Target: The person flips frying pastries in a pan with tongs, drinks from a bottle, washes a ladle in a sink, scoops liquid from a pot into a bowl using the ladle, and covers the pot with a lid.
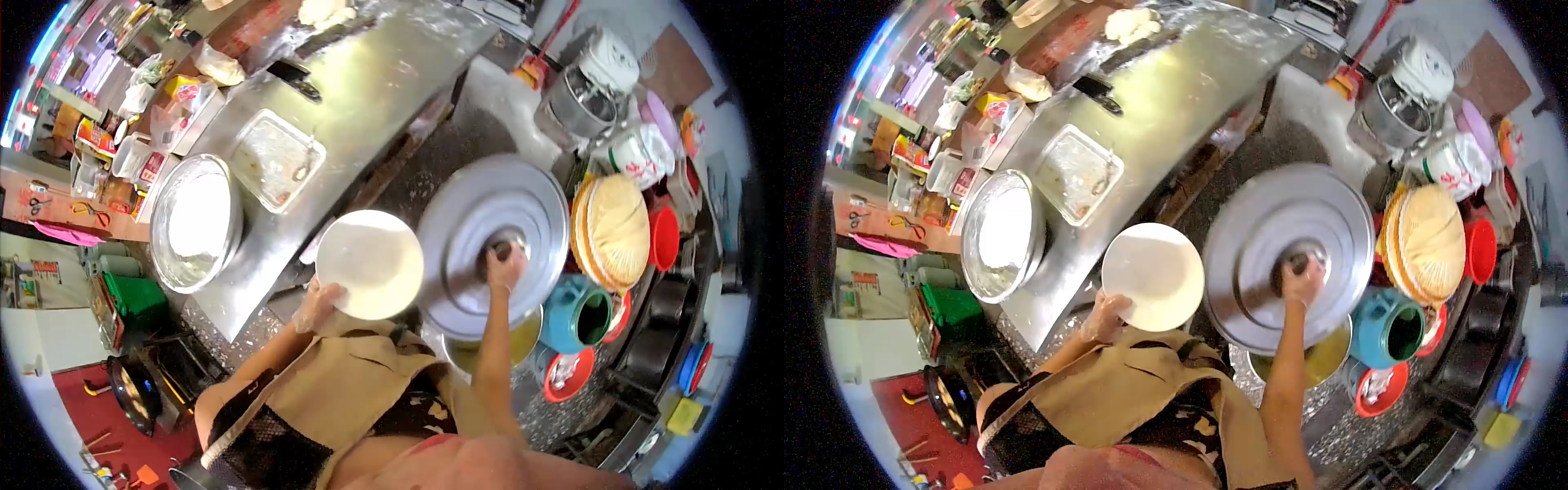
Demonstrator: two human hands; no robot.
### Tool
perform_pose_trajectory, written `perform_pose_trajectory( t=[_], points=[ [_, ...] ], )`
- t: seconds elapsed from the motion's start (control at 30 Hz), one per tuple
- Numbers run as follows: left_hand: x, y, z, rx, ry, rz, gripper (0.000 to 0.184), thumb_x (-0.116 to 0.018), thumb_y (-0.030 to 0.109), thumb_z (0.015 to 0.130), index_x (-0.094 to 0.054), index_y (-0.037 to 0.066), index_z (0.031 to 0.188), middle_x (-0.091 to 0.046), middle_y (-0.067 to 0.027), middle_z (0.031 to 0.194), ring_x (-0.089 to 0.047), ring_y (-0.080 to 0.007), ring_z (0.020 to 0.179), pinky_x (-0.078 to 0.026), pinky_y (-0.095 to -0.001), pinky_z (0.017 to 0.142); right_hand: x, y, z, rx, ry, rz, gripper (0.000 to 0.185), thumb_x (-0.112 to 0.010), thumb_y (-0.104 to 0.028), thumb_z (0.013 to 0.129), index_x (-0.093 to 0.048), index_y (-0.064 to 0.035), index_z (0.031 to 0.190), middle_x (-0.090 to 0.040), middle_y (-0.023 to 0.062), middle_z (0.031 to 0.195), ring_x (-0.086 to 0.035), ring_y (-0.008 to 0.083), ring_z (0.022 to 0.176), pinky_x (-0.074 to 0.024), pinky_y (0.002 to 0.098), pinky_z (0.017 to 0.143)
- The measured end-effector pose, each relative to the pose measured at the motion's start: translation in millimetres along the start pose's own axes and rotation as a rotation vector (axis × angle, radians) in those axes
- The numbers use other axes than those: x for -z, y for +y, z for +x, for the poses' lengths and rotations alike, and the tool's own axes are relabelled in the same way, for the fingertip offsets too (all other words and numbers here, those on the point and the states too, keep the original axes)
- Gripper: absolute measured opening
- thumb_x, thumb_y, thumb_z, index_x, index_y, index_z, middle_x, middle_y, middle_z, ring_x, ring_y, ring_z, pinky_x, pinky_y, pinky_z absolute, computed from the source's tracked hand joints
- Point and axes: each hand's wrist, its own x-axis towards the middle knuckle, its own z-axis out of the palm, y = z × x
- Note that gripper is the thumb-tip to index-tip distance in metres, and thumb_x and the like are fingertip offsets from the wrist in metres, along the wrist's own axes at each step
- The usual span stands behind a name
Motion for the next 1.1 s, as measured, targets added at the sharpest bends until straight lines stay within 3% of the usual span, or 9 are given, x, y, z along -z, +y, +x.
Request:
perform_pose_trajectory(
  t=[0.07,0.13,0.2,0.33,0.43,0.67,0.9,1.07,1.1],
  points=[
    [25.1,19.2,12.9,0.017,-0.053,0.292,0.022,-0.057,0.003,0.073,-0.063,-0.001,0.093,-0.065,-0.0094,0.083,-0.062,-0.0185,0.078,-0.050,-0.0329,0.067,-50.3,-73.4,51.7,0.237,0.041,0.056,0.059,-0.075,-0.026,0.058,-0.056,-0.0089,0.111,-0.054,0.0168,0.104,-0.050,0.0342,0.102,-0.0421,0.0424,0.092],
    [48.3,27.7,43.3,-0.958,-0.241,0.927,0.016,-0.054,0.007,0.076,-0.063,-0.002,0.086,-0.062,-0.0087,0.078,-0.058,-0.0176,0.073,-0.048,-0.0320,0.063,-81.4,-166.0,97.5,0.201,-0.104,0.061,0.061,-0.073,-0.030,0.058,-0.057,-0.0084,0.113,-0.056,0.0183,0.104,-0.051,0.0352,0.103,-0.0426,0.0428,0.091],
    [38.7,46.1,54.9,-0.162,0.045,0.100,0.022,-0.052,0.012,0.078,-0.060,-0.004,0.092,-0.061,-0.0078,0.079,-0.057,-0.0168,0.075,-0.047,-0.0309,0.064,-122.1,-242.4,143.8,0.391,-0.093,0.063,0.055,-0.072,-0.030,0.060,-0.061,-0.0054,0.108,-0.056,0.0204,0.104,-0.053,0.0356,0.100,-0.0439,0.0426,0.089],
    [89.8,59.8,91.3,-0.034,-0.046,-0.153,0.029,-0.061,0.008,0.075,-0.053,-0.001,0.102,-0.061,-0.0121,0.087,-0.059,-0.0273,0.078,-0.046,-0.0329,0.068,-207.6,-355.0,219.6,0.460,-0.214,-0.105,0.051,-0.074,-0.032,0.059,-0.062,-0.0057,0.101,-0.057,0.0203,0.097,-0.055,0.0356,0.095,-0.0459,0.0421,0.084],
    [128.8,63.4,102.8,-0.473,-0.110,0.624,0.027,-0.063,0.006,0.077,-0.053,-0.001,0.101,-0.062,-0.0104,0.084,-0.060,-0.0228,0.077,-0.047,-0.0347,0.067,-267.2,-393.1,250.2,0.471,-0.227,-0.215,0.053,-0.070,-0.038,0.060,-0.063,-0.0095,0.105,-0.054,0.0198,0.109,-0.053,0.0353,0.103,-0.0442,0.0418,0.091],
    [145.3,65.1,111.9,-0.009,0.063,0.309,0.034,-0.060,0.032,0.084,-0.056,-0.002,0.088,-0.059,-0.0081,0.088,-0.054,-0.0193,0.079,-0.044,-0.0342,0.064,-328.3,-429.5,281.4,0.333,-0.451,0.138,0.041,-0.062,-0.032,0.068,-0.063,-0.0061,0.100,-0.057,0.0229,0.104,-0.054,0.0376,0.101,-0.0450,0.0458,0.085],
    [131.0,37.9,170.8,-0.012,-0.318,0.437,0.045,-0.062,0.018,0.083,-0.042,-0.001,0.118,-0.051,-0.0183,0.110,-0.049,-0.0280,0.100,-0.042,-0.0390,0.084,-164.6,-304.8,161.9,0.679,-0.129,0.433,0.042,-0.056,-0.025,0.083,-0.054,-0.0045,0.120,-0.057,0.0169,0.111,-0.052,0.0336,0.106,-0.0411,0.0415,0.093],
    [38.8,1.3,171.9,-0.848,-1.045,1.312,0.041,-0.057,0.007,0.075,-0.047,0.000,0.115,-0.053,-0.0143,0.106,-0.052,-0.0253,0.094,-0.043,-0.0387,0.078,16.4,-23.1,-73.8,-0.610,-0.337,0.109,0.050,-0.053,-0.042,0.086,-0.054,-0.0104,0.124,-0.049,0.0188,0.129,-0.049,0.0312,0.117,-0.0389,0.0405,0.099],
    [-33.6,10.3,130.0,-0.227,-0.937,0.975,0.044,-0.056,0.009,0.074,-0.046,0.000,0.116,-0.053,-0.0128,0.105,-0.052,-0.0238,0.094,-0.043,-0.0379,0.078,37.1,53.9,-153.5,-0.492,-0.514,-0.307,0.060,-0.054,-0.048,0.083,-0.050,-0.0072,0.128,-0.049,0.0167,0.131,-0.048,0.0268,0.119,-0.0373,0.0394,0.100]
  ],
)
